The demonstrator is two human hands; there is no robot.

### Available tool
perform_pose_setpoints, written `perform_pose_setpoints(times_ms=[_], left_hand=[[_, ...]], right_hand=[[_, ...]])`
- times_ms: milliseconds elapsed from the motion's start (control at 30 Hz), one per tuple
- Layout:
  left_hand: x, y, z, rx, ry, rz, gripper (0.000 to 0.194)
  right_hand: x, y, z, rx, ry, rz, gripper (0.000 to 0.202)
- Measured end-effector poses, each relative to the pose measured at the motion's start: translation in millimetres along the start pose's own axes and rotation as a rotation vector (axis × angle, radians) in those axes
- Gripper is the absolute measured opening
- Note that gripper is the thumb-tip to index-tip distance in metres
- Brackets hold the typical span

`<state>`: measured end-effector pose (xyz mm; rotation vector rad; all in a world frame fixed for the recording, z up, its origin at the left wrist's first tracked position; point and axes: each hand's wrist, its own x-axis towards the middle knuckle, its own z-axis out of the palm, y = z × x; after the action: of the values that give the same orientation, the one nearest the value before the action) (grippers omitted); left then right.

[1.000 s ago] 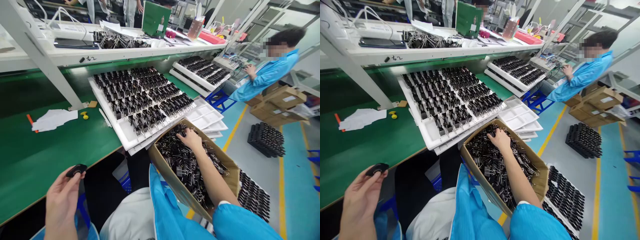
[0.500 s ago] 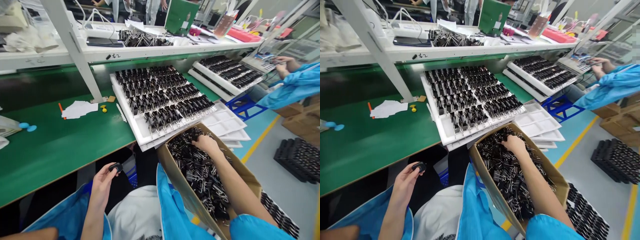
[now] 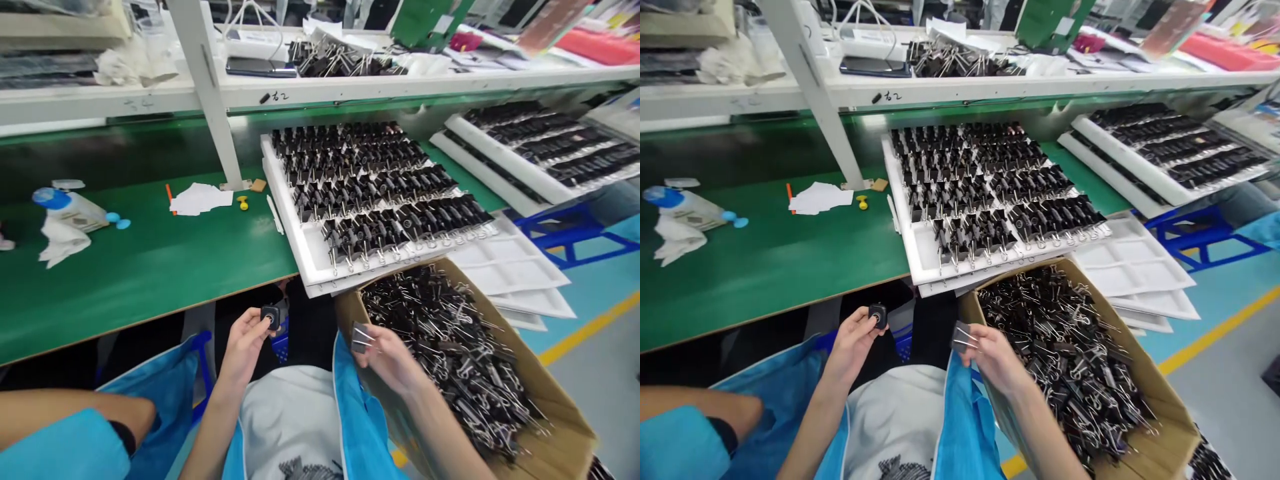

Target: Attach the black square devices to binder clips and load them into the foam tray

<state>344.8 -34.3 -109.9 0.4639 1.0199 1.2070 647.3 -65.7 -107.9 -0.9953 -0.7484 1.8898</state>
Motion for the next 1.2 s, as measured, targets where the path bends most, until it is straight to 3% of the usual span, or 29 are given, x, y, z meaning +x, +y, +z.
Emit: perform_pose_setpoints(times_ms=[133, 267, 400, 567, 833, 1200], left_hand=[[-4.3, -6.9, 6.5, -0.052, 0.060, -0.012, 0.032], [-6.9, -11.7, 7.8, -0.098, 0.119, -0.021, 0.041], [-6.0, -14.3, 6.3, -0.148, 0.162, -0.024, 0.033], [-4.8, -19.6, 5.0, -0.171, 0.176, -0.045, 0.031], [-6.2, -25.1, 3.7, -0.117, 0.220, -0.033, 0.034], [-5.0, -34.6, -2.4, 0.076, 0.309, 0.021, 0.049]], right_hand=[[39.5, 60.1, 51.6, 0.264, -0.024, 0.069, 0.048], [58.0, 76.7, 71.6, 0.089, -0.048, 0.046, 0.050], [60.2, 86.4, 73.1, -0.081, -0.061, -0.066, 0.055], [58.9, 102.3, 72.0, -0.139, 0.001, -0.203, 0.046], [65.1, 98.5, 78.4, -0.212, 0.057, -0.255, 0.047], [68.5, 101.1, 82.5, -0.301, 0.128, -0.213, 0.057]])
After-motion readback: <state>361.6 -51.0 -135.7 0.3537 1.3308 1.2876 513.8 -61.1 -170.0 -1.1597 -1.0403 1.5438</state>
